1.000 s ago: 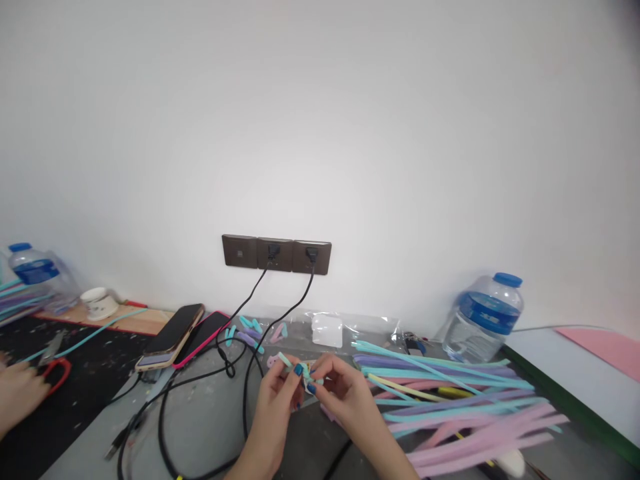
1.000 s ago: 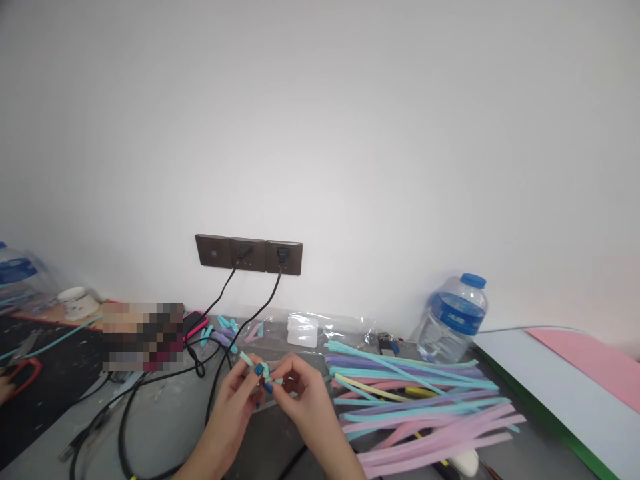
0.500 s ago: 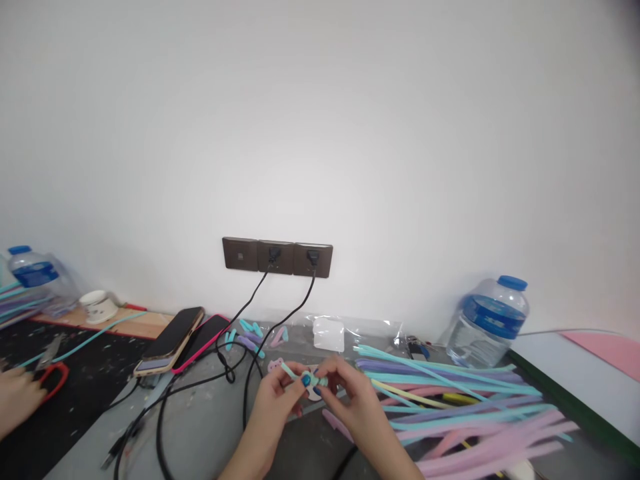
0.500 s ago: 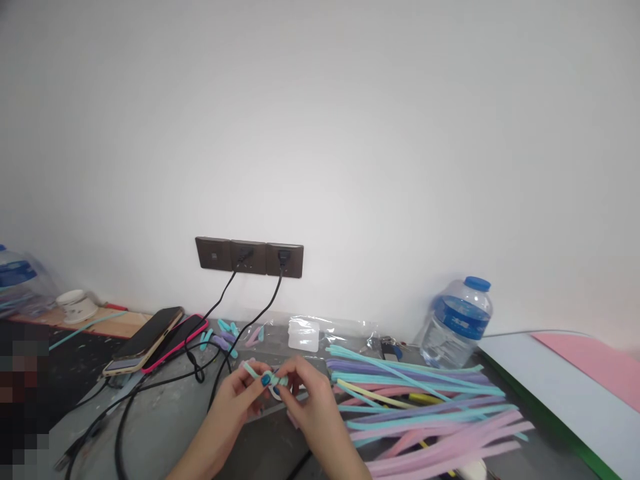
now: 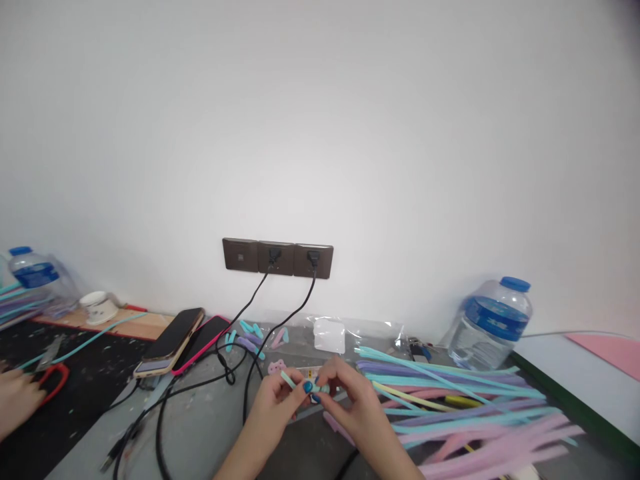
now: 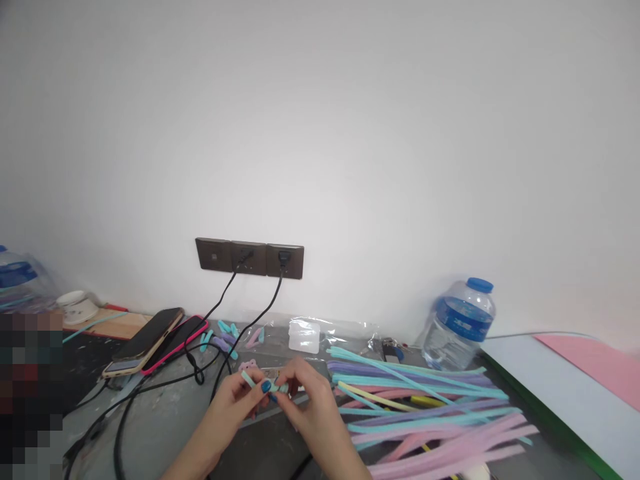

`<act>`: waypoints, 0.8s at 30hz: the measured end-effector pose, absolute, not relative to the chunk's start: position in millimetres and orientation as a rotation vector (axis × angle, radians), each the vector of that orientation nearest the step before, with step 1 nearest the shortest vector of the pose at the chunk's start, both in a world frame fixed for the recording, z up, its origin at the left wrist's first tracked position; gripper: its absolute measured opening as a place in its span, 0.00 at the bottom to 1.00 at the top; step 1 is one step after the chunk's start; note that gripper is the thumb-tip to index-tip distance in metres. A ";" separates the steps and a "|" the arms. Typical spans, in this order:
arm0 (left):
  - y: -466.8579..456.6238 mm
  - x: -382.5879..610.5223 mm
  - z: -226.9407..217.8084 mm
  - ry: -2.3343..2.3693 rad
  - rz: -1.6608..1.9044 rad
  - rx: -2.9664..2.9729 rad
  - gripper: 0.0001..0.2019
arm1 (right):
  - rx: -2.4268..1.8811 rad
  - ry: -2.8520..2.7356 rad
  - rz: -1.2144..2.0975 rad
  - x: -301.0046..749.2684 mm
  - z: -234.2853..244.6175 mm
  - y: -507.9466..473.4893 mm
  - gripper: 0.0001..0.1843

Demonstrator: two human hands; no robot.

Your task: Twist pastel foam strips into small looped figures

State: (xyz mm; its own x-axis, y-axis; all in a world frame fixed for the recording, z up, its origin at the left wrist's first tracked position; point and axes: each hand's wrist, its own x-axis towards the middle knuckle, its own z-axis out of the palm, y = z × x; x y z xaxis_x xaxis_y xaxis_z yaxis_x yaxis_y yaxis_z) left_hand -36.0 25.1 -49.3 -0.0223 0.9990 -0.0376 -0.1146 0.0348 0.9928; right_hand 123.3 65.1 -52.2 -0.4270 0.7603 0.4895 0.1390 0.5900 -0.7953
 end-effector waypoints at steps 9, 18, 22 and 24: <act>23.0 -34.1 -51.2 1.213 1.367 1.257 0.17 | -0.830 -1.712 1.193 118.5 -53.5 62.9 0.03; 22.6 -32.3 -52.3 1.222 1.349 1.230 0.16 | -0.777 -1.725 1.184 118.7 -53.0 62.5 0.04; 24.0 -31.5 -54.4 1.232 1.305 1.215 0.17 | -0.832 -1.786 1.152 118.5 -51.5 61.6 0.02; 23.8 -32.0 -56.1 1.230 1.305 1.264 0.16 | -0.870 -1.762 1.178 119.1 -51.0 60.8 0.04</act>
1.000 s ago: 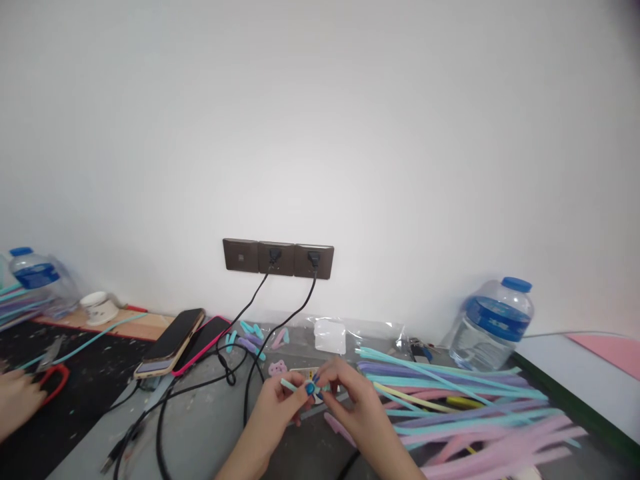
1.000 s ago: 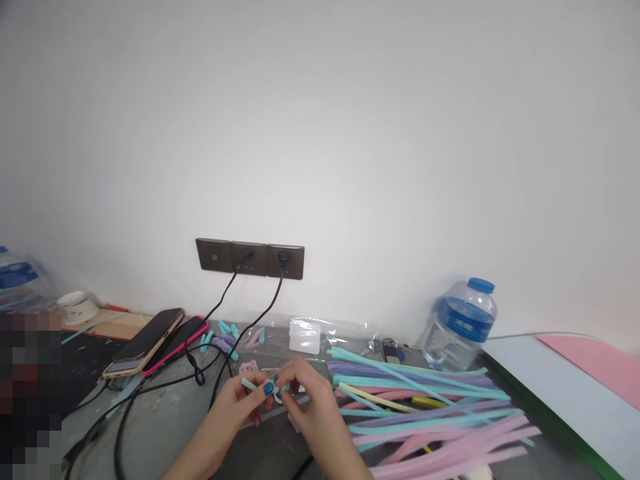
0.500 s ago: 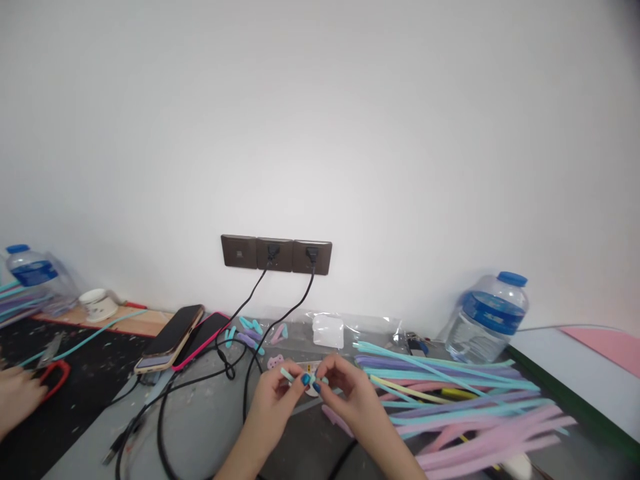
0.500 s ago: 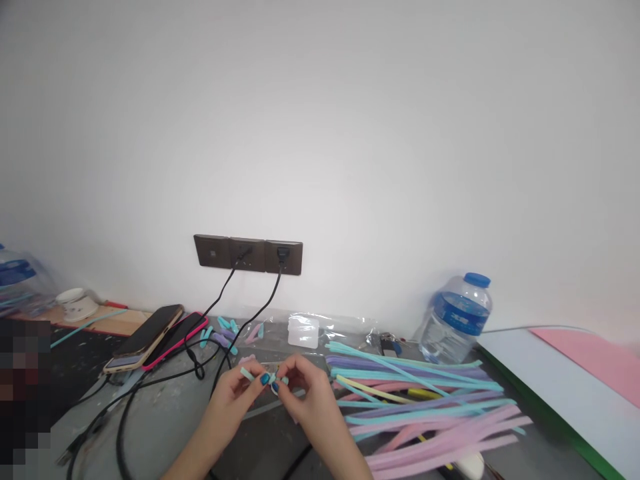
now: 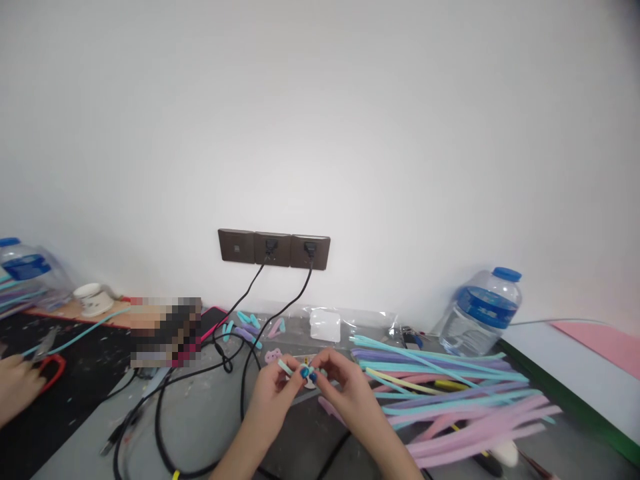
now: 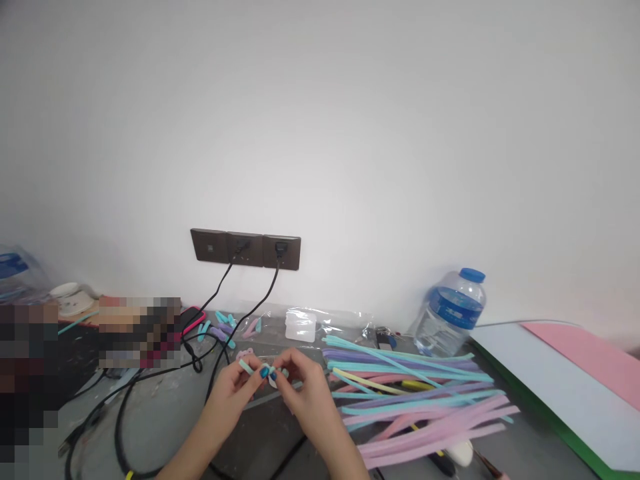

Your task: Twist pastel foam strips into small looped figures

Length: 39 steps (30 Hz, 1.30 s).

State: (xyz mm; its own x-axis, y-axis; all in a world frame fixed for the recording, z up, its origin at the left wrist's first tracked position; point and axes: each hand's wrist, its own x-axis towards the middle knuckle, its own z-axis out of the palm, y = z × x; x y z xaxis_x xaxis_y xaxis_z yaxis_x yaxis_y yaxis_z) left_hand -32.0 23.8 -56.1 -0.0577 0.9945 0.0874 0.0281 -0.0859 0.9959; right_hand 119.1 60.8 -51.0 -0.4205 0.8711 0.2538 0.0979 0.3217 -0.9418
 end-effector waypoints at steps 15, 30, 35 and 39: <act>25.0 -40.4 -53.5 1.285 1.283 1.244 0.16 | -0.724 -1.530 1.433 121.9 -57.9 64.7 0.10; 25.4 -37.0 -53.1 1.201 1.326 1.302 0.05 | -0.870 -1.537 1.233 121.7 -60.5 66.9 0.07; 24.1 -34.9 -50.5 1.278 1.291 1.422 0.05 | -0.881 -1.572 1.203 121.9 -57.9 67.6 0.04; 24.8 -34.7 -52.9 1.185 1.206 1.318 0.14 | -0.854 -1.651 1.181 123.5 -52.9 65.5 0.02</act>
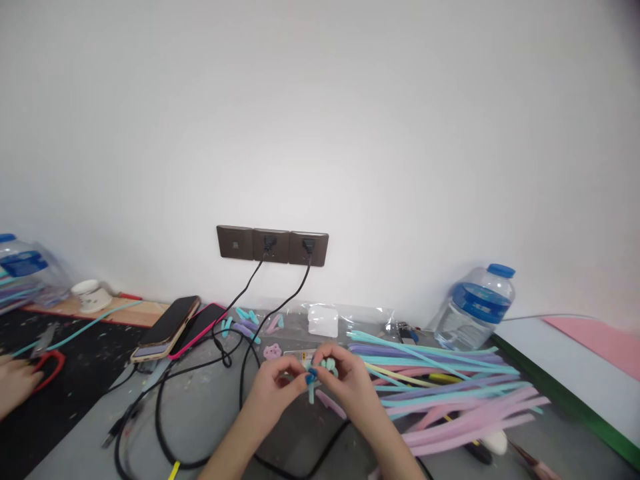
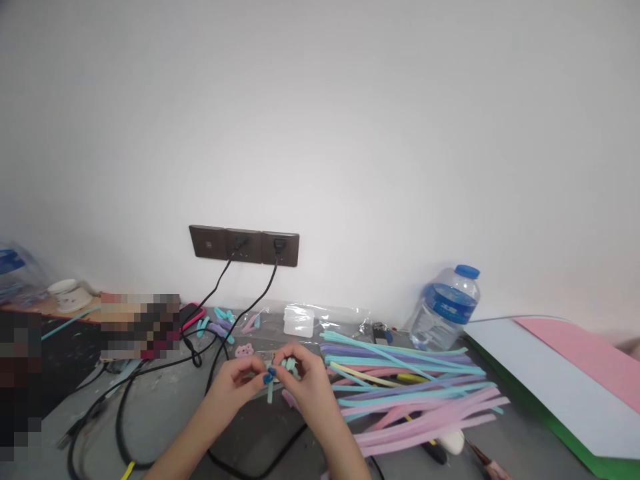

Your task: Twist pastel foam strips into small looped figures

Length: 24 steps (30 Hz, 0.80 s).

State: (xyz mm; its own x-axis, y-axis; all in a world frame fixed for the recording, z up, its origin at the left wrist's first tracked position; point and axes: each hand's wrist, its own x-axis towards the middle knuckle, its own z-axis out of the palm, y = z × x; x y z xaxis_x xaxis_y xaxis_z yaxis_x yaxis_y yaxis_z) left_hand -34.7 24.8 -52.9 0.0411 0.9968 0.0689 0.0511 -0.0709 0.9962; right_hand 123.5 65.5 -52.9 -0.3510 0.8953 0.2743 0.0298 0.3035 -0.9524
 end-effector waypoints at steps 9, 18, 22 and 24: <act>21.4 -33.1 -44.8 1.100 1.178 1.145 0.22 | -0.710 -1.535 1.338 123.4 -48.5 60.9 0.12; 22.4 -34.8 -46.5 1.112 1.157 1.139 0.19 | -0.753 -1.509 1.371 125.3 -50.4 63.9 0.12; 22.5 -34.8 -49.6 1.170 1.157 1.320 0.16 | -0.781 -1.473 1.413 123.8 -53.8 66.3 0.14; 22.2 -34.6 -49.5 1.222 1.144 1.383 0.14 | -0.786 -1.484 1.403 123.7 -54.7 66.7 0.14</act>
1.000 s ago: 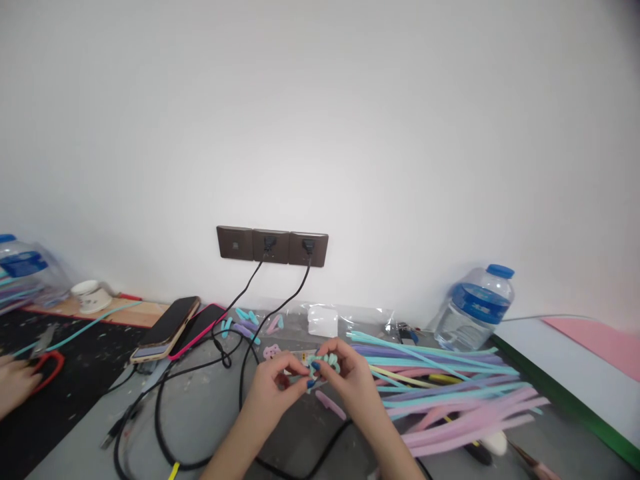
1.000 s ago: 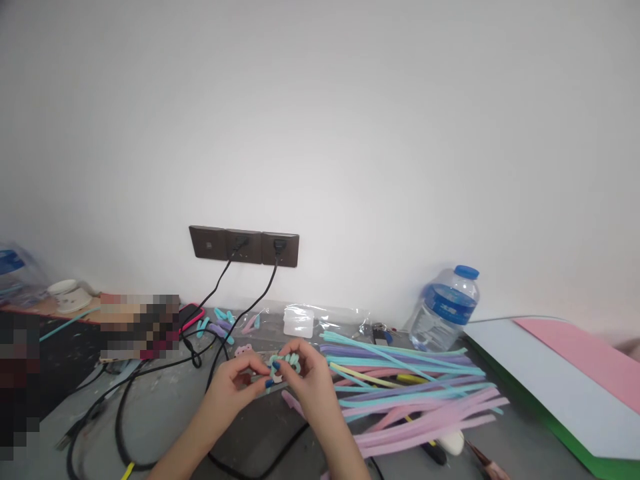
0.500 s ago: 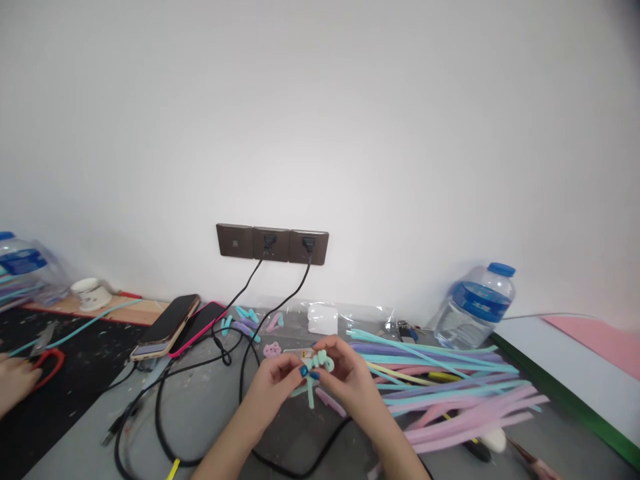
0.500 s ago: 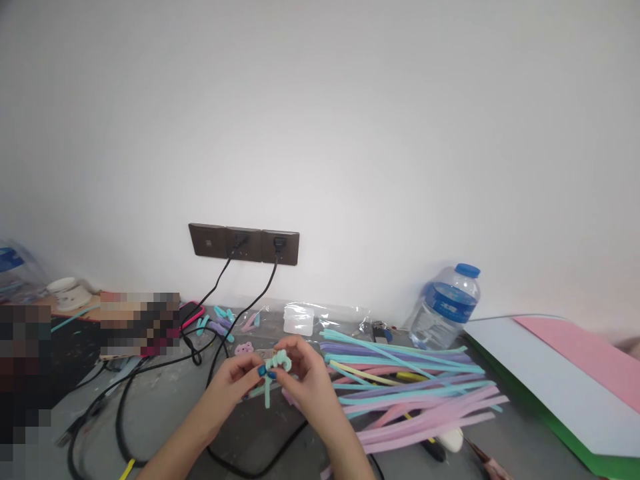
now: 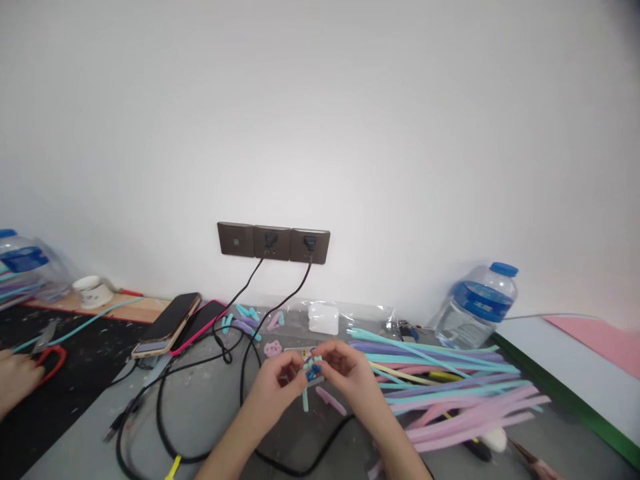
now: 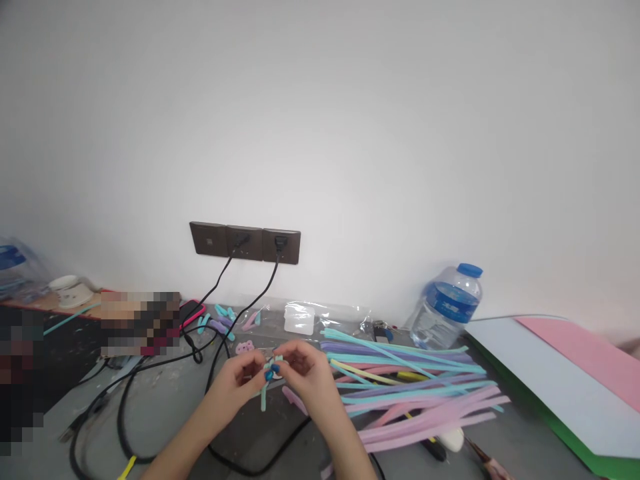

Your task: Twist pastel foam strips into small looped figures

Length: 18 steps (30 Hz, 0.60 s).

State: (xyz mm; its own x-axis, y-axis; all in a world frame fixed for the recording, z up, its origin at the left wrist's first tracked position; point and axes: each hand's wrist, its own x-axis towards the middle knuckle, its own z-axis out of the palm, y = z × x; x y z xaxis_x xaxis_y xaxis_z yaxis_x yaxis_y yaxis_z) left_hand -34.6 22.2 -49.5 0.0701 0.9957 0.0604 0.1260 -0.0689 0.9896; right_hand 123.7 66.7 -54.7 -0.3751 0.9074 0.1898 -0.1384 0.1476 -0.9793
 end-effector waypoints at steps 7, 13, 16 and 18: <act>21.1 -34.6 -45.1 1.225 1.251 1.353 0.15 | -0.774 -1.540 1.446 125.1 -55.1 66.9 0.18; 20.7 -31.4 -47.2 1.170 1.156 1.304 0.15 | -0.807 -1.474 1.451 124.6 -57.7 69.0 0.15; 20.3 -30.1 -49.7 1.154 1.140 1.328 0.15 | -0.830 -1.516 1.385 124.2 -61.4 70.2 0.14; 20.2 -30.6 -50.6 1.192 1.170 1.389 0.14 | -0.838 -1.564 1.348 123.6 -63.1 70.0 0.12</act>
State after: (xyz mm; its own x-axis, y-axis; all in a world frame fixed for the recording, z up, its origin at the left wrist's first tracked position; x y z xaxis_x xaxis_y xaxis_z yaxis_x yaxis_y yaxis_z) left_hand -30.6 20.2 -50.6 0.0743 0.9934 0.0868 0.1059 -0.0944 0.9899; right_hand 123.6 70.0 -63.1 -0.3834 0.9039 0.1895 -0.0536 0.1830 -0.9816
